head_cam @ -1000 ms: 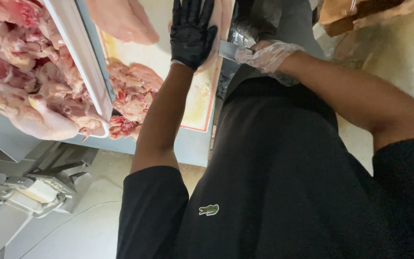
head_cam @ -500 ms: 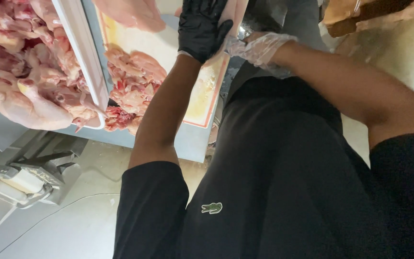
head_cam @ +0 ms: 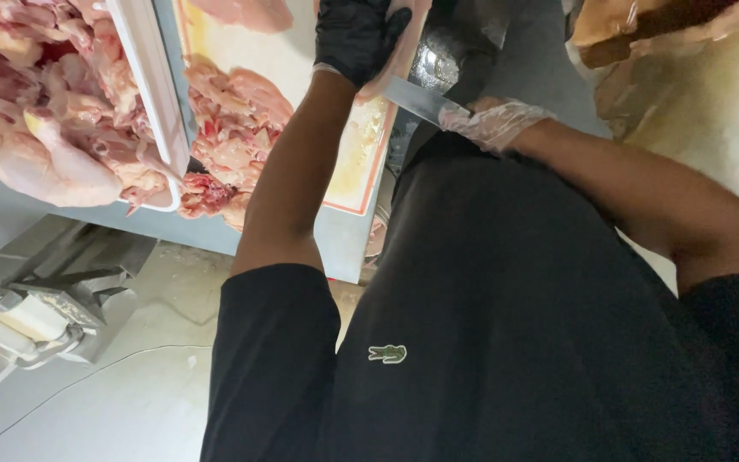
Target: Cutting and trimming raw chicken breasts on a cutting board using a knife in a food processing environment.
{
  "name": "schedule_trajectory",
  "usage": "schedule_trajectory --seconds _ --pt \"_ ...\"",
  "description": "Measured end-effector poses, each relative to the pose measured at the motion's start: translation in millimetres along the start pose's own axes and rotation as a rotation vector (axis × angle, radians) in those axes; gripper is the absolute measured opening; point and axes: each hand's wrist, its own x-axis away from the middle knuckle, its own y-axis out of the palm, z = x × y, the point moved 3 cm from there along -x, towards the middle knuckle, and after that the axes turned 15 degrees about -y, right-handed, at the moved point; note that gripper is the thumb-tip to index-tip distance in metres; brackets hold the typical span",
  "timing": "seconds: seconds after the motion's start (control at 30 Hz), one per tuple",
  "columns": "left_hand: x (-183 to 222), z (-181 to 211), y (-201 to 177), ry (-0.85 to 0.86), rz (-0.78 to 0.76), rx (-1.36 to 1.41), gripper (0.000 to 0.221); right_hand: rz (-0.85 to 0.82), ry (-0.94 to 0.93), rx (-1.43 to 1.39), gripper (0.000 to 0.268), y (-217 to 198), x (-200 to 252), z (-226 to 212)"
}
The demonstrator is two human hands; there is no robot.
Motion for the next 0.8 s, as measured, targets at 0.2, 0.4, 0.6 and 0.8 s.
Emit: schedule_trajectory --seconds 0.2,0.4,0.6,0.8 --pt "1.8 43.9 -62.1 0.195 -0.071 -0.259 0.069 -0.077 -0.027 0.213 0.079 -85.3 132.7 -103.1" --pt "-11.8 73.7 -57.2 0.119 0.346 -0.467 0.08 -0.282 0.016 0.669 0.099 -135.0 217.2 -176.9" --pt "2.7 147.2 -147.7 -0.338 -0.164 -0.896 0.045 -0.1 0.001 0.616 0.081 -158.0 190.9 -130.0" --pt "-29.8 -69.3 -103.7 -0.782 0.22 0.325 0.037 0.083 -0.233 0.495 0.037 -190.0 59.1 37.5"
